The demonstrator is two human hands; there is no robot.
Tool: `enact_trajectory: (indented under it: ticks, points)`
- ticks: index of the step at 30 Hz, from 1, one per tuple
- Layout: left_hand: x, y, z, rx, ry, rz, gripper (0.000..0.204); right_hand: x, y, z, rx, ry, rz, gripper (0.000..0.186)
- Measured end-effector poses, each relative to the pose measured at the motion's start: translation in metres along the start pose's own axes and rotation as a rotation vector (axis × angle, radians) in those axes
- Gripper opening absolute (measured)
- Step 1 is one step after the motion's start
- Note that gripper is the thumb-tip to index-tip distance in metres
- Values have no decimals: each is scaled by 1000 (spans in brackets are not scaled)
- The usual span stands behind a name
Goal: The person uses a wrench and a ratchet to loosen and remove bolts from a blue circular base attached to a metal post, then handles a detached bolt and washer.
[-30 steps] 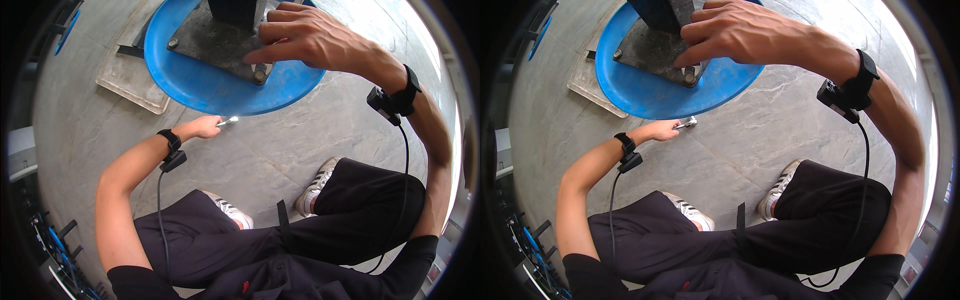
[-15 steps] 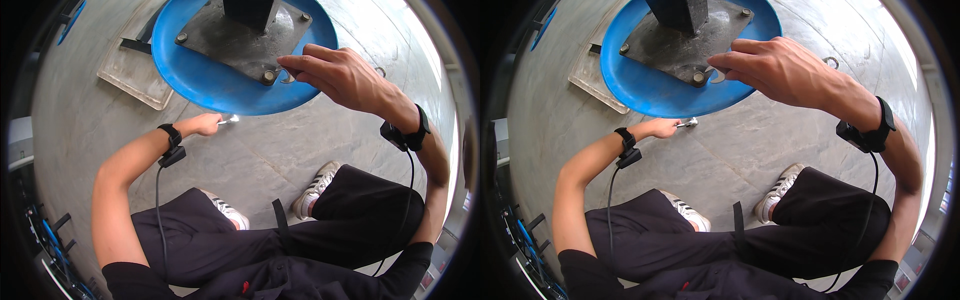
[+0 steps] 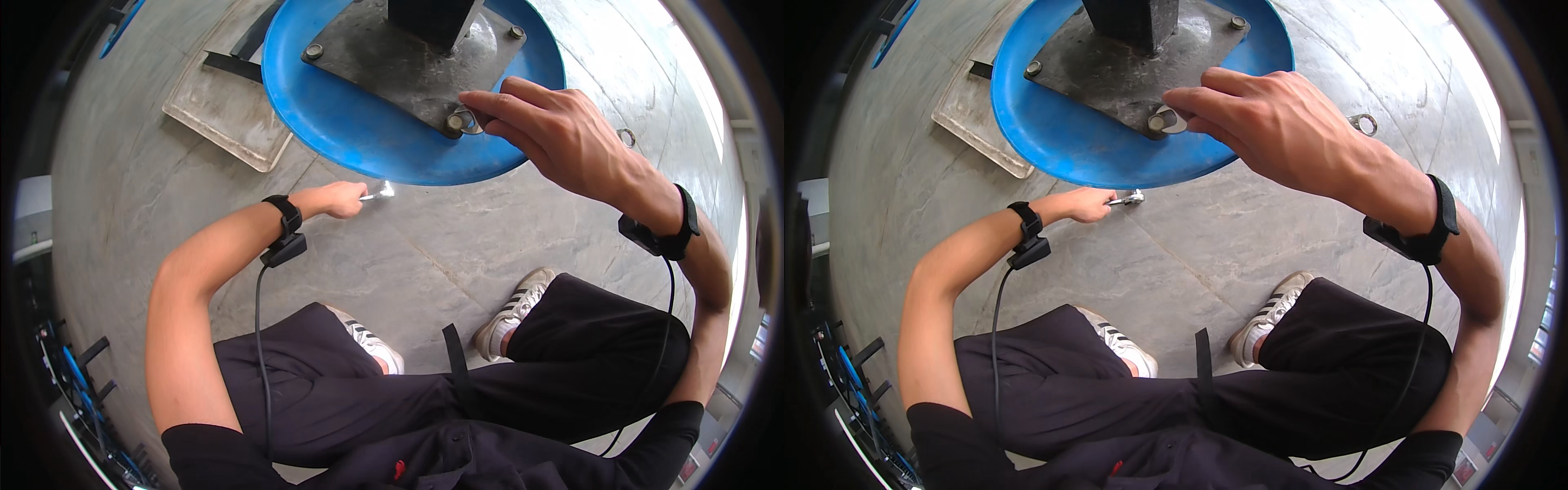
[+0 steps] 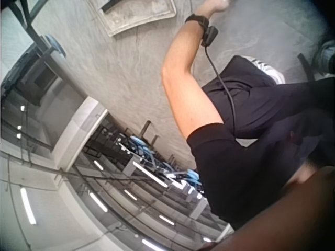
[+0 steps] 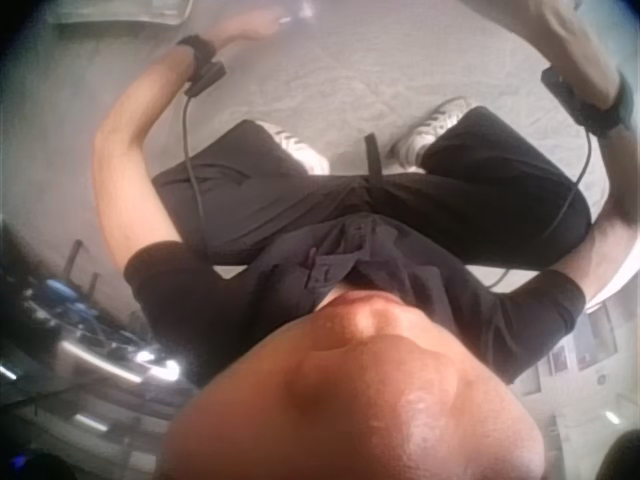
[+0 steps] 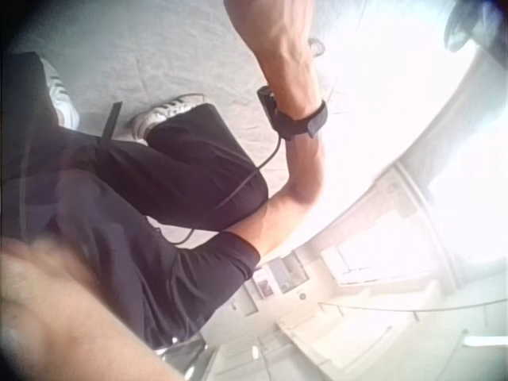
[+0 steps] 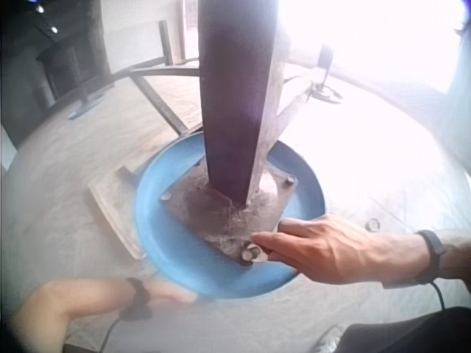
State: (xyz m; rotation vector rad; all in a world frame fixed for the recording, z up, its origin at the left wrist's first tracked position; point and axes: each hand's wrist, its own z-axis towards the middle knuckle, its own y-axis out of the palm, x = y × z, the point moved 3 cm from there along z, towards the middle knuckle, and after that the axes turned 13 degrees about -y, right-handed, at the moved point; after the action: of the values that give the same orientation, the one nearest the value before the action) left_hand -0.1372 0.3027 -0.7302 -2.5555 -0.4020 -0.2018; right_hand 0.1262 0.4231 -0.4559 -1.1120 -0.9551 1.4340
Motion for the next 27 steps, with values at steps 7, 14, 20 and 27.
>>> enact_trajectory:
  ticks: [7, 14, 20, 27]
  points:
    - [5, -3, -5, 1, 3, 4, 35, 26, -3, 25, 45, -298, -227, 31]
    - [12, -5, -18, -17, -17, -31, 35, 29, -6, 29, 52, -441, -133, 35]
    - [16, -11, -23, -48, -34, -25, 34, 16, -16, -1, 62, -183, 20, 36]
    - [8, -10, -12, -42, -20, 24, 36, -8, -8, -3, -18, -12, 64, 29]
